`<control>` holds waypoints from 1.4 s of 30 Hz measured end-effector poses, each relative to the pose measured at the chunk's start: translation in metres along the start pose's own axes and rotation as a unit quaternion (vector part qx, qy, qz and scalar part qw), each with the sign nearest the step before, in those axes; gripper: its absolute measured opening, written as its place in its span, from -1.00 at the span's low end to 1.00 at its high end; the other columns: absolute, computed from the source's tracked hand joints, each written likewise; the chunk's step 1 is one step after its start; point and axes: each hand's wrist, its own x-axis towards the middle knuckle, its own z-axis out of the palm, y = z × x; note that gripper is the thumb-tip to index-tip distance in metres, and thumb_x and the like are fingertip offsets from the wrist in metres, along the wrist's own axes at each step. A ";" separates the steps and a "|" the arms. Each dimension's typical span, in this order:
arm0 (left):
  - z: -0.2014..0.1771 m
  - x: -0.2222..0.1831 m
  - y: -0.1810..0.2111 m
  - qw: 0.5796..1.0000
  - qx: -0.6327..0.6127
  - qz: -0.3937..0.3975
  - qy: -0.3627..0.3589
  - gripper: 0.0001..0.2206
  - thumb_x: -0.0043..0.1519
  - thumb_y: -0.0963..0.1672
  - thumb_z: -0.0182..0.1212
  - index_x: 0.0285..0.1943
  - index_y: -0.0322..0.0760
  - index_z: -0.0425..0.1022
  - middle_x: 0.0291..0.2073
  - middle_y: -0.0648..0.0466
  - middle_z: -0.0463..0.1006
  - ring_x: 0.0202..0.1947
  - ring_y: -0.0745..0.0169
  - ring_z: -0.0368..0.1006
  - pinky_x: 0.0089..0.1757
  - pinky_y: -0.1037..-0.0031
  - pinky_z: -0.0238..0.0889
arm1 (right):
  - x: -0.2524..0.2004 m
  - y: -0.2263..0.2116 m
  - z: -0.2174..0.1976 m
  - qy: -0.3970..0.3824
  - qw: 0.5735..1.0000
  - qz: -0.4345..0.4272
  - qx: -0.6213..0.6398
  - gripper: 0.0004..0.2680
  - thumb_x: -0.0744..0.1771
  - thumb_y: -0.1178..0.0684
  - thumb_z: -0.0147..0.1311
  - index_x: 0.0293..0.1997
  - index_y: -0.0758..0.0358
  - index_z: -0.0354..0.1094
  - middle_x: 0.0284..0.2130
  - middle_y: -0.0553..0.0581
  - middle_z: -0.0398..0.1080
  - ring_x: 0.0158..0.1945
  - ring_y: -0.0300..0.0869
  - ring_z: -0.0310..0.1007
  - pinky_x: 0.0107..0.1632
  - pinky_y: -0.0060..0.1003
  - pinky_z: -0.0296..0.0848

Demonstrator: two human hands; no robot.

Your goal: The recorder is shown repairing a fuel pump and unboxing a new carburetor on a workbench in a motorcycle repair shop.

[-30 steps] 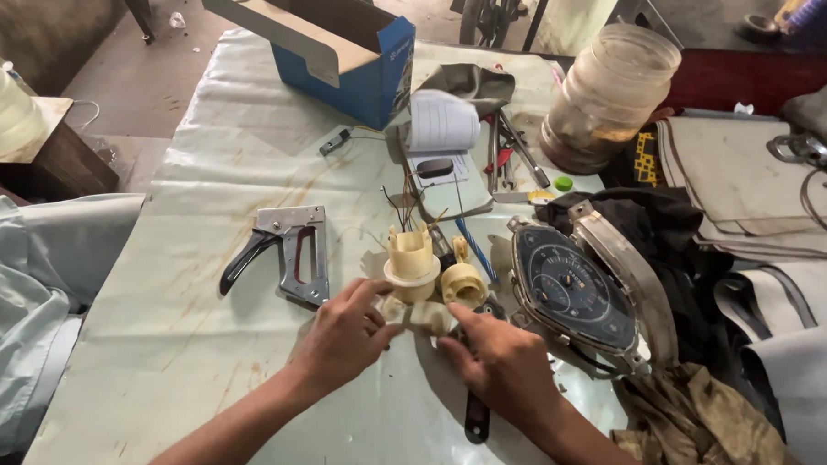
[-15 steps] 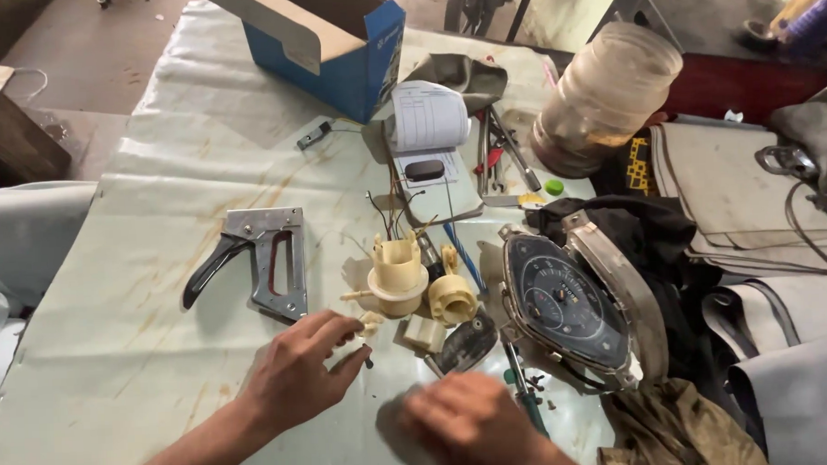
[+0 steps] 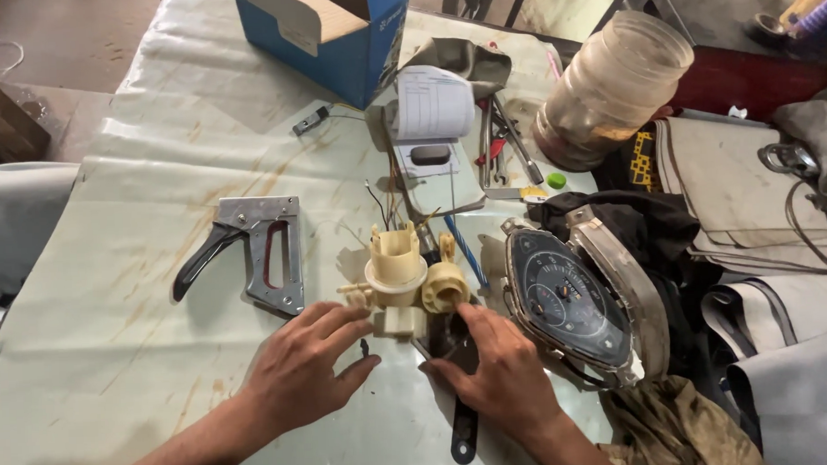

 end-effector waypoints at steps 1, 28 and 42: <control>-0.001 0.001 0.000 1.000 0.007 0.008 -0.001 -0.73 0.06 -0.08 0.40 -0.12 -0.29 0.60 -0.05 0.03 0.63 -0.01 0.02 0.50 -0.09 0.27 0.40 | -0.001 0.003 0.007 0.022 1.000 -0.010 0.001 -0.39 0.15 -0.19 0.41 0.18 0.44 0.26 -0.04 0.42 0.45 -0.02 0.24 0.50 0.01 0.02 0.48; -0.035 0.011 -0.034 0.960 0.240 -0.143 0.006 -0.32 0.04 0.10 0.34 0.33 -0.21 0.36 0.38 -0.30 0.15 0.42 -0.34 -0.02 0.21 -0.22 -0.11 | -0.008 -0.003 -0.021 0.235 0.959 -0.125 0.097 -0.73 0.24 0.13 0.33 -0.02 0.27 0.41 -0.12 0.16 0.51 -0.22 -0.20 0.61 -0.17 -0.36 0.61; -0.024 0.004 -0.056 0.961 0.209 -0.063 0.171 -0.31 0.14 0.10 0.31 0.39 -0.27 0.28 0.40 -0.22 0.18 0.43 -0.28 0.03 0.29 -0.08 -0.08 | -0.021 -0.033 -0.049 0.276 0.921 -0.268 0.055 -0.78 0.26 0.13 0.33 -0.07 0.24 0.41 -0.21 0.14 0.52 -0.25 -0.06 0.59 -0.25 -0.25 0.55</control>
